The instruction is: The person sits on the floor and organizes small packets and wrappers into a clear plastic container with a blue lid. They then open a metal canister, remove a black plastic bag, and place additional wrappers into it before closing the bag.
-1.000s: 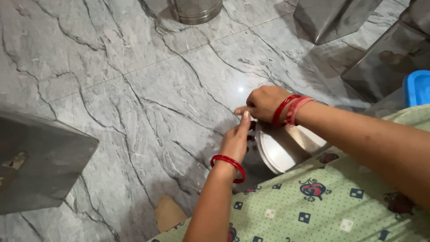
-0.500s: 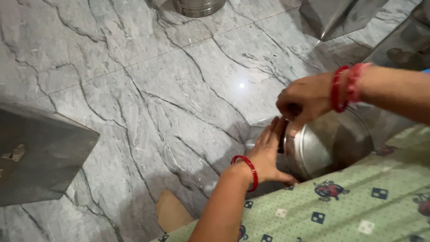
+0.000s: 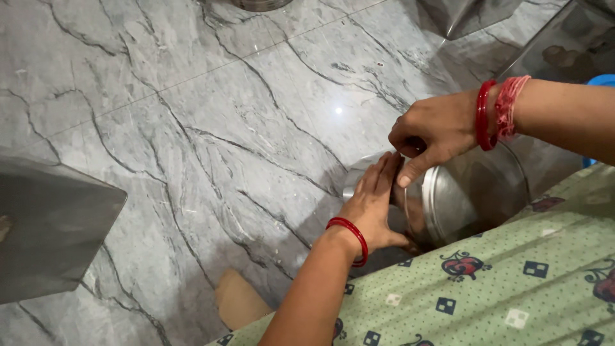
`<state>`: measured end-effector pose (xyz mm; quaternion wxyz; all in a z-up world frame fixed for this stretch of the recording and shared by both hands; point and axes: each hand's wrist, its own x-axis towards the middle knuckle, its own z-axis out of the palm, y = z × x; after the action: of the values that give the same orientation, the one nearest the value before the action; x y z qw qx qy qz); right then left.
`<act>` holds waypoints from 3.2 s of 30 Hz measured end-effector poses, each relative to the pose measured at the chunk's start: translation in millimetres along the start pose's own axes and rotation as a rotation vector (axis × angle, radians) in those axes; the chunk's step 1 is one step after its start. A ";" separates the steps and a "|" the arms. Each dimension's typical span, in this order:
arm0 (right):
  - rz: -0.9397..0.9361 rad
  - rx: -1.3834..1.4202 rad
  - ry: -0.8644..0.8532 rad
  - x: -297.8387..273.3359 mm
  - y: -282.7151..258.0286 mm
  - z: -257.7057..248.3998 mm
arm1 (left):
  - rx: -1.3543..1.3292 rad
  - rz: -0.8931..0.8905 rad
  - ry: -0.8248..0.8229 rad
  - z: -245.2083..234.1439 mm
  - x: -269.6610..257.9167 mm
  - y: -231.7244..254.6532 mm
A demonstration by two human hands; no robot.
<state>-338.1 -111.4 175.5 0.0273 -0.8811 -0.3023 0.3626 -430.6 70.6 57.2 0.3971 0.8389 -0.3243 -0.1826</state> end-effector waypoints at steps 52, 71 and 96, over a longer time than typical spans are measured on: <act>-0.162 -0.126 0.060 -17.4 -27.4 -8.9 | -0.081 -0.159 -0.074 -14.7 -5.4 -7.8; -0.256 0.187 -0.480 -63.4 -3.4 43.7 | -0.137 -0.159 -0.055 -7.7 -16.7 -76.1; 0.257 0.013 -0.225 -76.4 54.2 45.7 | 0.233 -0.876 0.311 -69.5 5.4 -56.0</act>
<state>-382.6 -205.6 174.9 -0.0479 -0.8662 -0.1859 0.4615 -365.1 131.5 55.9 0.2300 0.9530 0.1046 -0.1673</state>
